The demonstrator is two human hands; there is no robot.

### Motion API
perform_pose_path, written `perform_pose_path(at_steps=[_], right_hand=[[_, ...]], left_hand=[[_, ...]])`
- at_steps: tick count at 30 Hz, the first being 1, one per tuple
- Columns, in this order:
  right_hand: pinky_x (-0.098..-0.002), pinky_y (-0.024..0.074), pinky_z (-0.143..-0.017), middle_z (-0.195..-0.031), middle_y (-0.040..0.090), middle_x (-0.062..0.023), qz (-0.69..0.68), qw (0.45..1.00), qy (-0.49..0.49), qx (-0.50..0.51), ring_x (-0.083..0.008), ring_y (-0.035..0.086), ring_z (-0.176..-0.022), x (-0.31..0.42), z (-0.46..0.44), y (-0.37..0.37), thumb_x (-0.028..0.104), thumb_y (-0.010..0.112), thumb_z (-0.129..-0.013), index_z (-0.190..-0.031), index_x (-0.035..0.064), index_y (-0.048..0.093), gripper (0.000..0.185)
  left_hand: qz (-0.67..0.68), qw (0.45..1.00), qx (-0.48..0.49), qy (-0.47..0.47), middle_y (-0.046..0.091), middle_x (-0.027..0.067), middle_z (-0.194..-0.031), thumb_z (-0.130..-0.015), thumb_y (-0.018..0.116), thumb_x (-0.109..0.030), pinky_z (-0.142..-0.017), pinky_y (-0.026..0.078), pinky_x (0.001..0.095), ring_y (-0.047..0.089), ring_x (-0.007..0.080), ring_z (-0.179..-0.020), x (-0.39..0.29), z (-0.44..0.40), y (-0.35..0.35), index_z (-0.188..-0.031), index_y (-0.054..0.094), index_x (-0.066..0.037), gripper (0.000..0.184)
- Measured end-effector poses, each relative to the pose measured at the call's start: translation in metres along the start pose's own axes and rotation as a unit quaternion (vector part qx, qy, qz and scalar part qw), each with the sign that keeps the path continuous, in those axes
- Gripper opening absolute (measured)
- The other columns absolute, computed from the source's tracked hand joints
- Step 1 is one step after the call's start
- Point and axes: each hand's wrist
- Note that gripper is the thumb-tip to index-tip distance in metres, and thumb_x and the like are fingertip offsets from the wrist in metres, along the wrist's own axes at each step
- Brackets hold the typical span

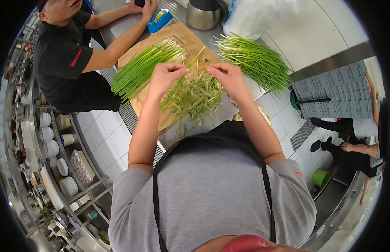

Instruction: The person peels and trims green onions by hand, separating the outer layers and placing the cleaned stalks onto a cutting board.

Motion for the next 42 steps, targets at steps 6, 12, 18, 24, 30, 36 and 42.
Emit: perform_pose_path(at_steps=[6,12,18,24,30,36,42], right_hand=[[-0.0168,0.0269,-0.044,-0.058,0.049,0.005,-0.159,0.982,0.086,0.055,-0.0023,0.037,-0.05,0.015,-0.014,0.023,0.017,0.064,-0.075,-0.083,-0.0004,0.063,0.019],[-0.0176,0.0302,-0.046,-0.06,0.051,0.0046,-0.069,0.993,0.014,0.09,-0.0021,0.039,-0.052,0.011,-0.013,0.025,0.018,0.062,-0.077,-0.082,0.0005,0.063,0.018],[-0.0185,0.0351,-0.049,-0.063,0.054,0.0026,0.066,0.99,-0.083,0.089,-0.0027,0.043,-0.054,0.014,-0.01,0.015,0.017,0.061,-0.077,-0.082,0.0015,0.063,0.017],[-0.0202,0.0361,-0.048,-0.063,0.056,-0.0004,0.022,0.992,-0.119,-0.032,-0.0051,0.046,-0.053,0.004,-0.014,0.01,0.016,0.06,-0.075,-0.077,0.0013,0.062,0.015],[-0.0203,0.0374,-0.048,-0.062,0.056,-0.0002,-0.104,0.99,0.086,0.046,-0.0062,0.047,-0.052,-0.014,-0.032,-0.011,0.018,0.059,-0.075,-0.075,0.0009,0.06,0.017],[-0.0198,0.038,-0.05,-0.059,0.053,0.0006,0.063,0.994,-0.017,0.091,-0.0064,0.047,-0.053,0.005,-0.02,0.009,0.022,0.061,-0.076,-0.077,0.0019,0.062,0.021],[-0.0182,0.036,-0.052,-0.068,0.055,0.0017,-0.234,0.962,0.068,0.122,-0.0051,0.046,-0.056,0.027,-0.016,0.006,0.015,0.057,-0.08,-0.084,-0.0002,0.062,0.017]], left_hand=[[0.03,0.998,0.005,0.046,0.059,0.0009,-0.069,-0.07,0.068,-0.016,-0.055,0.036,0.0196,0.045,0.0054,-0.057,-0.004,0.016,0.001,-0.082,0.064,0.0,0.02],[-0.085,0.986,-0.058,0.132,0.058,0.0002,-0.072,-0.072,0.066,-0.013,-0.055,0.036,0.0183,0.044,0.0045,-0.058,-0.018,0.021,0.003,-0.085,0.063,-0.001,0.018],[-0.018,0.998,0.008,0.059,0.056,-0.0024,-0.068,-0.074,0.064,-0.011,-0.053,0.034,0.0163,0.044,0.0024,-0.06,-0.01,0.019,0.004,-0.081,0.062,0.0,0.014],[0.016,0.997,0.04,0.056,0.057,-0.002,-0.068,-0.075,0.062,-0.011,-0.054,0.036,0.0168,0.046,0.0024,-0.06,-0.01,0.022,0.004,-0.079,0.06,0.0,0.012],[0.112,0.992,0.062,0.012,0.058,-0.0002,-0.067,-0.077,0.06,-0.013,-0.055,0.038,0.0175,0.047,0.0037,-0.058,-0.009,0.023,-0.003,-0.08,0.06,-0.002,0.012],[0.145,0.986,0.081,-0.017,0.058,-0.0003,-0.069,-0.079,0.058,-0.017,-0.057,0.038,0.0176,0.046,0.0031,-0.059,-0.016,0.02,0.002,-0.084,0.06,-0.005,0.013],[0.113,0.987,0.116,0.015,0.057,-0.0013,-0.07,-0.078,0.058,-0.016,-0.057,0.038,0.018,0.048,0.0043,-0.06,-0.019,0.019,0.011,-0.083,0.06,-0.004,0.012]])
Point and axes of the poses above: each hand's wrist, its own z-axis away from the middle knuckle, its own y-axis out of the palm, x = y × z
